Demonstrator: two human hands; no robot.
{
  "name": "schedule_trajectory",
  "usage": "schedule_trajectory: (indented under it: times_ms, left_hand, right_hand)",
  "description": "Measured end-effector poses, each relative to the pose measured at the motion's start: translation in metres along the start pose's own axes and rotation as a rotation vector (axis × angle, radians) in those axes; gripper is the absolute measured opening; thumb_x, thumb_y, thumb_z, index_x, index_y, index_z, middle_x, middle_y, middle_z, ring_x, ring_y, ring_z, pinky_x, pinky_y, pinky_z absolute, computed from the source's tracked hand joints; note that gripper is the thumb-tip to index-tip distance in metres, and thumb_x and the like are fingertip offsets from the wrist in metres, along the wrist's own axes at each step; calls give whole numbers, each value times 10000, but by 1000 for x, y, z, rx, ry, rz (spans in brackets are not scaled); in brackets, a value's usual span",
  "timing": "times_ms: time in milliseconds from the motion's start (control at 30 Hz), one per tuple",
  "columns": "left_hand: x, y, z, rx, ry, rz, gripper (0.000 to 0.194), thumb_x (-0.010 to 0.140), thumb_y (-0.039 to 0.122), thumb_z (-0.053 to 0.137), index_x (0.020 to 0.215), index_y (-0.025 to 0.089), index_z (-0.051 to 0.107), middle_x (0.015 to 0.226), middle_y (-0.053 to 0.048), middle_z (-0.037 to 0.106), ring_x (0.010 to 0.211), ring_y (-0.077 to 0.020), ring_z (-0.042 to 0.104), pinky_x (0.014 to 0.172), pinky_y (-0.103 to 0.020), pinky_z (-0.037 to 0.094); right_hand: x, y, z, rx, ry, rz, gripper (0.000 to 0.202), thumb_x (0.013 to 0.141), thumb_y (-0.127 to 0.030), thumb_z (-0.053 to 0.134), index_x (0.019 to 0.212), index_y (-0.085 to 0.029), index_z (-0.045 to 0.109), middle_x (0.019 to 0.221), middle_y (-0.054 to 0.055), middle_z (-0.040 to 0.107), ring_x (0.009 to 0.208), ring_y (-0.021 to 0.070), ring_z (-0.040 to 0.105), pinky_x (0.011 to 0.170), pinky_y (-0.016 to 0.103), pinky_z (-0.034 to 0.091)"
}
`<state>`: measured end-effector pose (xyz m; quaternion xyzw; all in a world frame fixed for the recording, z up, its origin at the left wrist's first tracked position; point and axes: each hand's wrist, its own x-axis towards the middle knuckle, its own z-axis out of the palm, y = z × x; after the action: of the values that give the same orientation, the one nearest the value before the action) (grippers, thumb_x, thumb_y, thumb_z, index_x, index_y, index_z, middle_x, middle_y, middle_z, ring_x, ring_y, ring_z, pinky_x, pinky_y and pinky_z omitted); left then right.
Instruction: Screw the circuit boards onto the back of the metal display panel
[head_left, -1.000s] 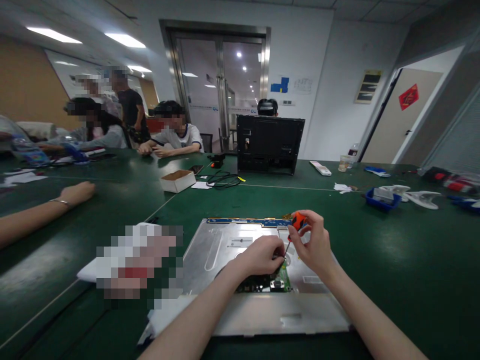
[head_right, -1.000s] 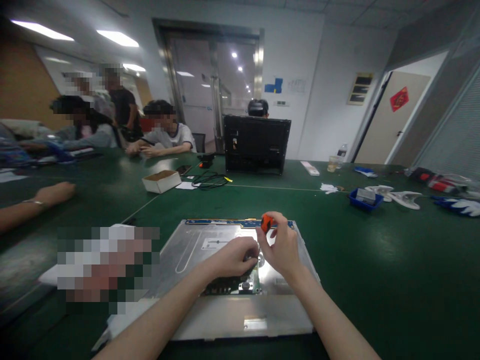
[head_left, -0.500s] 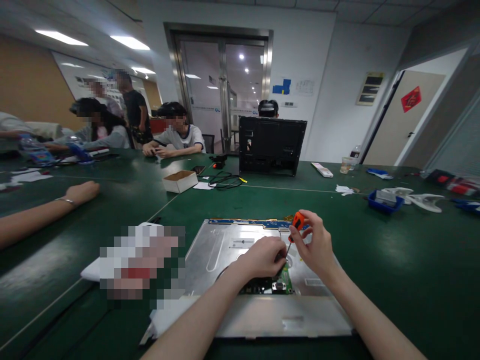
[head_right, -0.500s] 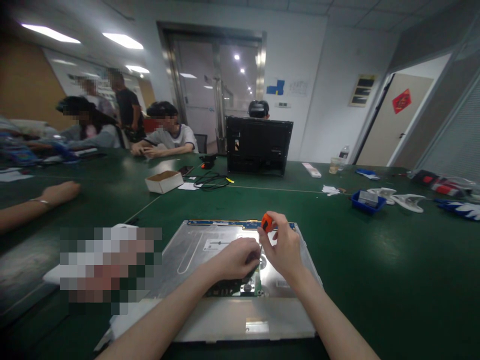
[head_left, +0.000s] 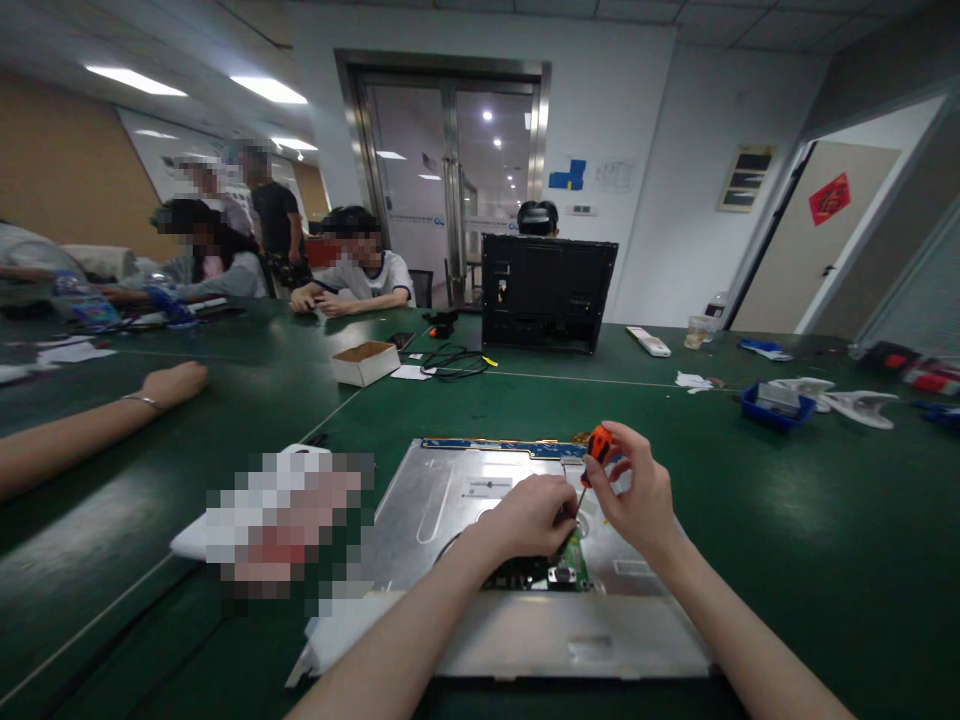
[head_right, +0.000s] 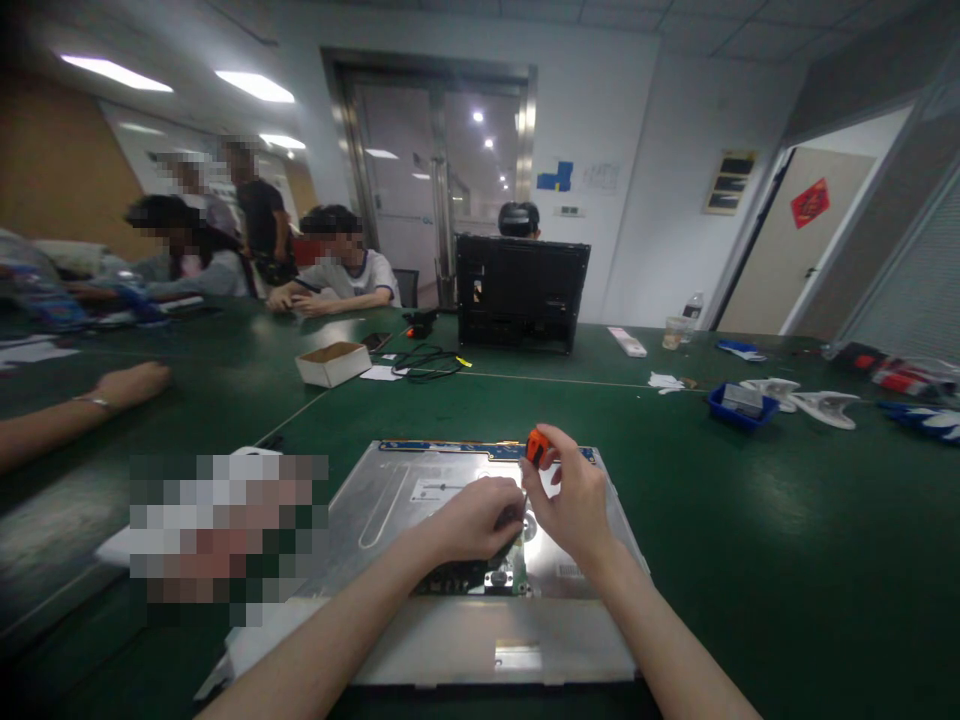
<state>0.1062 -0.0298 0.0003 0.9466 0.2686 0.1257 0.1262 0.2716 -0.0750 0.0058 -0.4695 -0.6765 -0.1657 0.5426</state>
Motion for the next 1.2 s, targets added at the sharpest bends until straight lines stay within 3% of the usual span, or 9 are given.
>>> schedule_trajectory:
  times_ms: [167,467,833,1200]
  left_hand:
    - [0,0,0,-11,-7,5,47,809,130,650,797,173,663,856,-52,707,814,-215,637,711,-283,435]
    - [0,0,1,28,-20,7,34,823,151,634,837,159,664,844,-66,704,781,-220,629,680,-295,436]
    - [0,1,0,38,-19,27,26,829,142,628,825,159,648,865,-69,708,790,-218,634,676,-290,432]
    - [0,0,1,56,-24,19,27,841,155,632,845,160,658,881,-66,719,809,-220,646,687,-281,432]
  right_hand:
    - [-2,3,3,-13,30,13,370,946,-452,613,1213,-217,511,805,9,669,457,115,566,443,244,478]
    - [7,-5,-3,53,-13,-48,298,973,-272,577,1268,-243,545,891,30,635,620,129,613,494,230,515]
    - [8,-8,-5,26,-16,-56,286,986,-284,541,1264,-215,528,795,4,623,495,105,549,448,220,490]
    - [4,-5,-3,7,-17,-45,313,978,-308,569,1265,-195,511,806,0,625,503,100,548,476,216,485]
